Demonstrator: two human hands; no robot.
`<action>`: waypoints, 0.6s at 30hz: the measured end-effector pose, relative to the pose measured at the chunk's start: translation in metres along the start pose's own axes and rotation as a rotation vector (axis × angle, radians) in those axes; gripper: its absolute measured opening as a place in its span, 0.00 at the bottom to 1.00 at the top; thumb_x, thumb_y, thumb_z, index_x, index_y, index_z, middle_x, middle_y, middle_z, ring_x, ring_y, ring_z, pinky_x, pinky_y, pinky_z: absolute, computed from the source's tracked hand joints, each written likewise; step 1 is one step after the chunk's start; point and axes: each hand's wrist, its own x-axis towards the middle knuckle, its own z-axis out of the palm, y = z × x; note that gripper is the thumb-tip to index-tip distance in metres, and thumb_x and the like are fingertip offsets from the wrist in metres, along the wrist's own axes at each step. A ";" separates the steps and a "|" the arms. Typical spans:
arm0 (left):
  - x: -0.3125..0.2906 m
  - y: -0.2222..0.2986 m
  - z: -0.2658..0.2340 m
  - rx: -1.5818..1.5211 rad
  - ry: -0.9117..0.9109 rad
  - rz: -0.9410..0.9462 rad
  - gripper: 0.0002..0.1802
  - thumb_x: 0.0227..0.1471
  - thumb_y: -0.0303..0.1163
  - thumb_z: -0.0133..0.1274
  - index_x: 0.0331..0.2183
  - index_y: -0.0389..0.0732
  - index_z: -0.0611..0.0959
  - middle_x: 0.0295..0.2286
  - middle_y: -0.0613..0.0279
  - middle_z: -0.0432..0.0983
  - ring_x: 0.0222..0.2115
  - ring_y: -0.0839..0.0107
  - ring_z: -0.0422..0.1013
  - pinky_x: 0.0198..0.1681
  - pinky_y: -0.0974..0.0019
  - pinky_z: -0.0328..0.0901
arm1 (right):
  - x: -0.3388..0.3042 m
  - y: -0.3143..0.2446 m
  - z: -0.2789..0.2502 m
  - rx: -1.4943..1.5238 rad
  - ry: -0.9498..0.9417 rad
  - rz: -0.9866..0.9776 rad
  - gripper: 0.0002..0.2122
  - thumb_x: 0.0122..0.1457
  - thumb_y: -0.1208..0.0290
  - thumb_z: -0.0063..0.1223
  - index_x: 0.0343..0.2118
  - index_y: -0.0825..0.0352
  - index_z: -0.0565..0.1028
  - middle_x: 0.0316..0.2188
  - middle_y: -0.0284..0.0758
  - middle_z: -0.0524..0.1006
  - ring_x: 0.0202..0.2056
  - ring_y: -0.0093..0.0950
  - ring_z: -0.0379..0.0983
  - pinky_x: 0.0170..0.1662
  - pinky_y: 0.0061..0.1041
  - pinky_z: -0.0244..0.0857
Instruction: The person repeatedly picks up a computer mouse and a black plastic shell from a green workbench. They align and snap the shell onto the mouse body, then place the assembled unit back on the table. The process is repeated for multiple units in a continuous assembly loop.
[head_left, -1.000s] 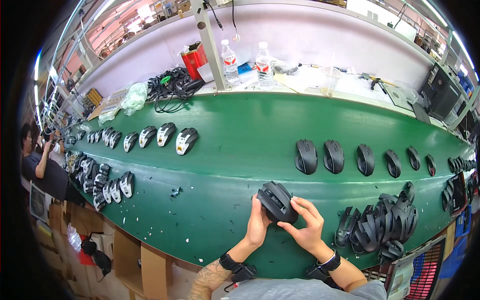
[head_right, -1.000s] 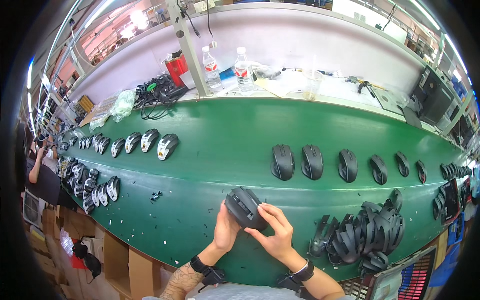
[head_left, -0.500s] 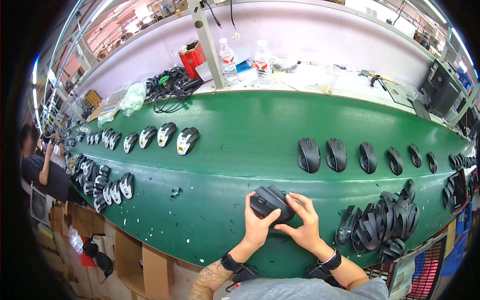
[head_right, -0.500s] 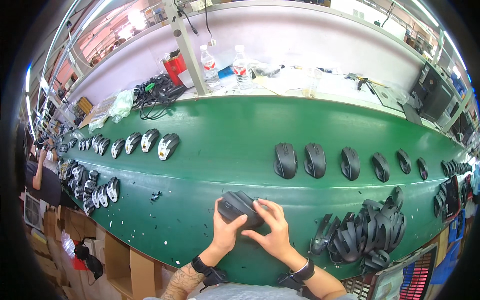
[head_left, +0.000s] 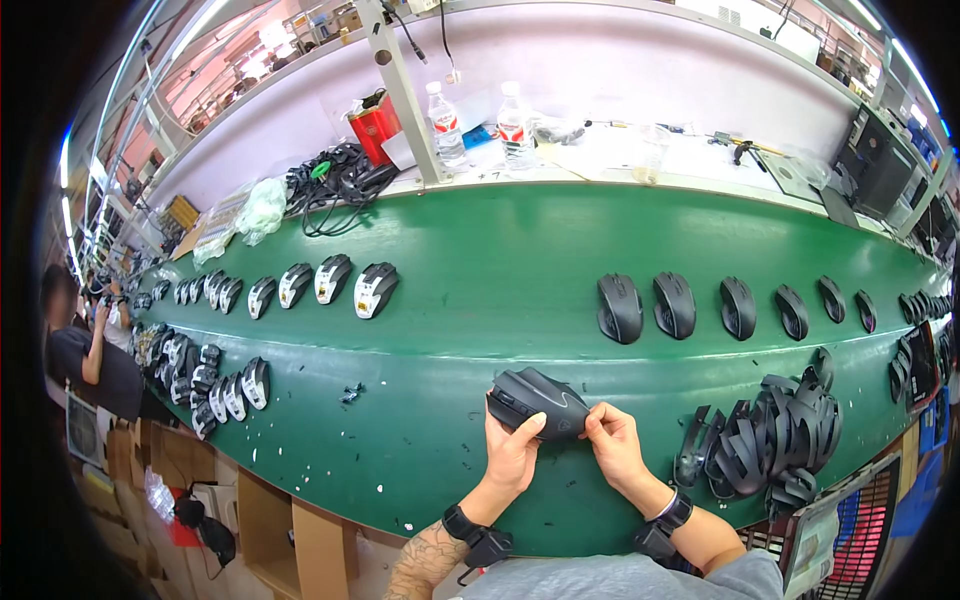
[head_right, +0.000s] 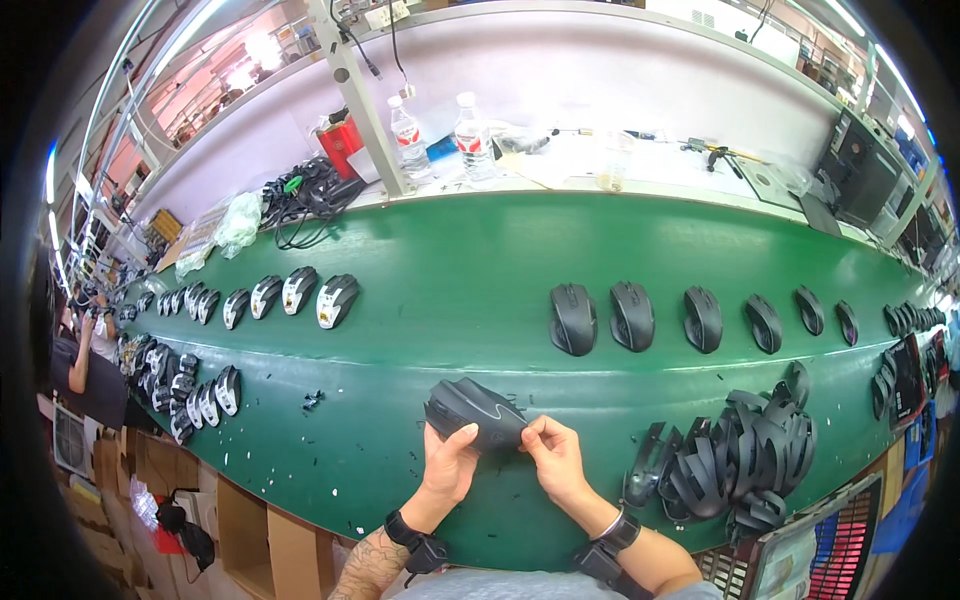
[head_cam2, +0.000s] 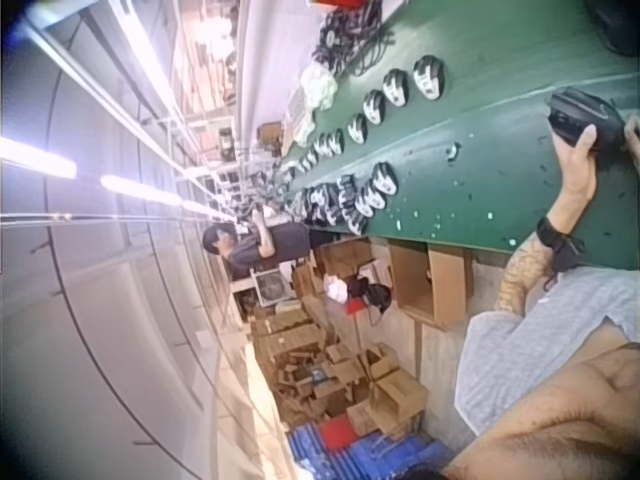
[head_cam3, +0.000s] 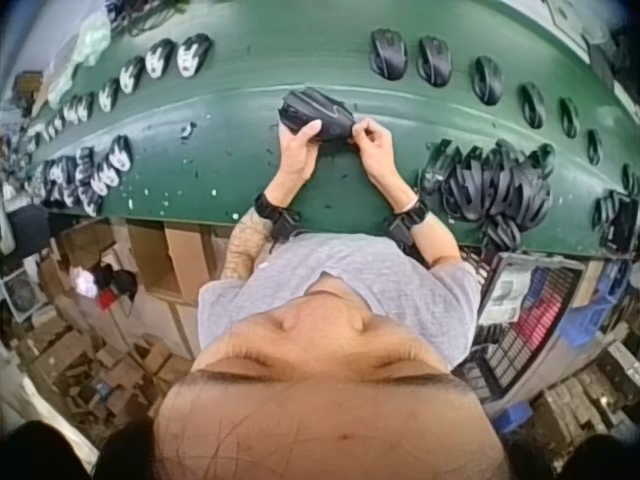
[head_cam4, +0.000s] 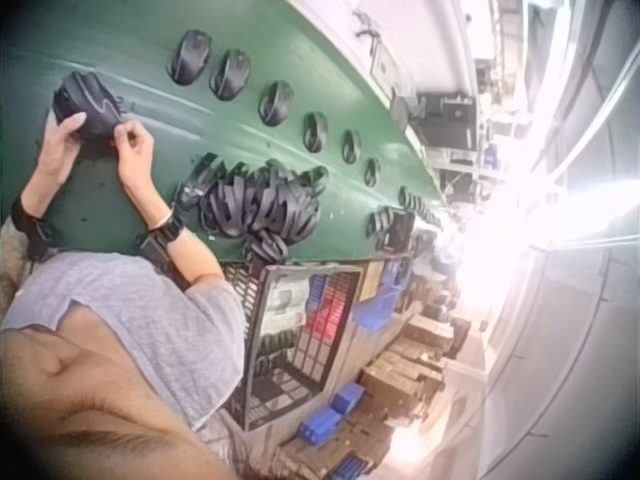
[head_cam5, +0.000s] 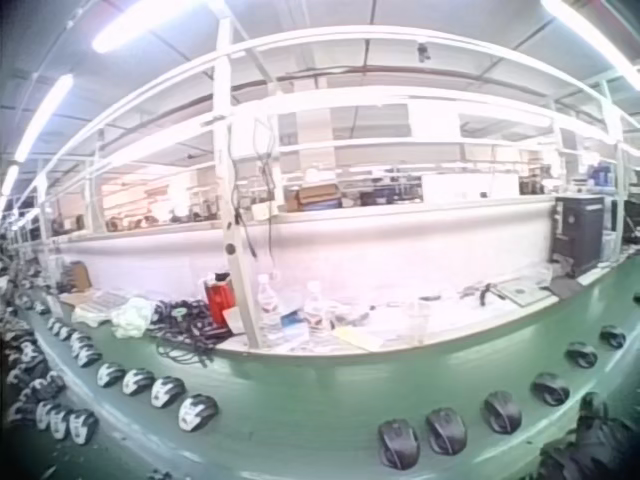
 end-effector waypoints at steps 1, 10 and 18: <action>-0.001 -0.002 0.001 0.026 0.015 0.015 0.25 0.45 0.20 0.53 0.45 0.41 0.63 0.40 0.58 0.67 0.42 0.67 0.69 0.46 0.59 0.66 | 0.000 0.002 0.000 0.002 0.011 -0.016 0.13 0.59 0.64 0.52 0.21 0.64 0.68 0.23 0.26 0.68 0.27 0.17 0.62 0.34 0.18 0.58; -0.002 0.000 0.002 0.040 0.073 -0.014 0.22 0.46 0.23 0.54 0.44 0.38 0.67 0.39 0.58 0.69 0.41 0.66 0.69 0.46 0.58 0.66 | 0.003 0.000 -0.004 -0.103 0.042 0.099 0.07 0.56 0.71 0.55 0.26 0.69 0.73 0.28 0.30 0.74 0.31 0.18 0.68 0.36 0.18 0.62; -0.001 0.008 0.002 -0.089 0.136 -0.145 0.17 0.57 0.42 0.43 0.39 0.39 0.73 0.37 0.58 0.72 0.39 0.71 0.70 0.39 0.64 0.67 | 0.004 -0.021 0.007 -0.285 -0.046 -0.133 0.32 0.39 0.77 0.69 0.51 0.69 0.68 0.44 0.38 0.71 0.46 0.27 0.69 0.50 0.28 0.68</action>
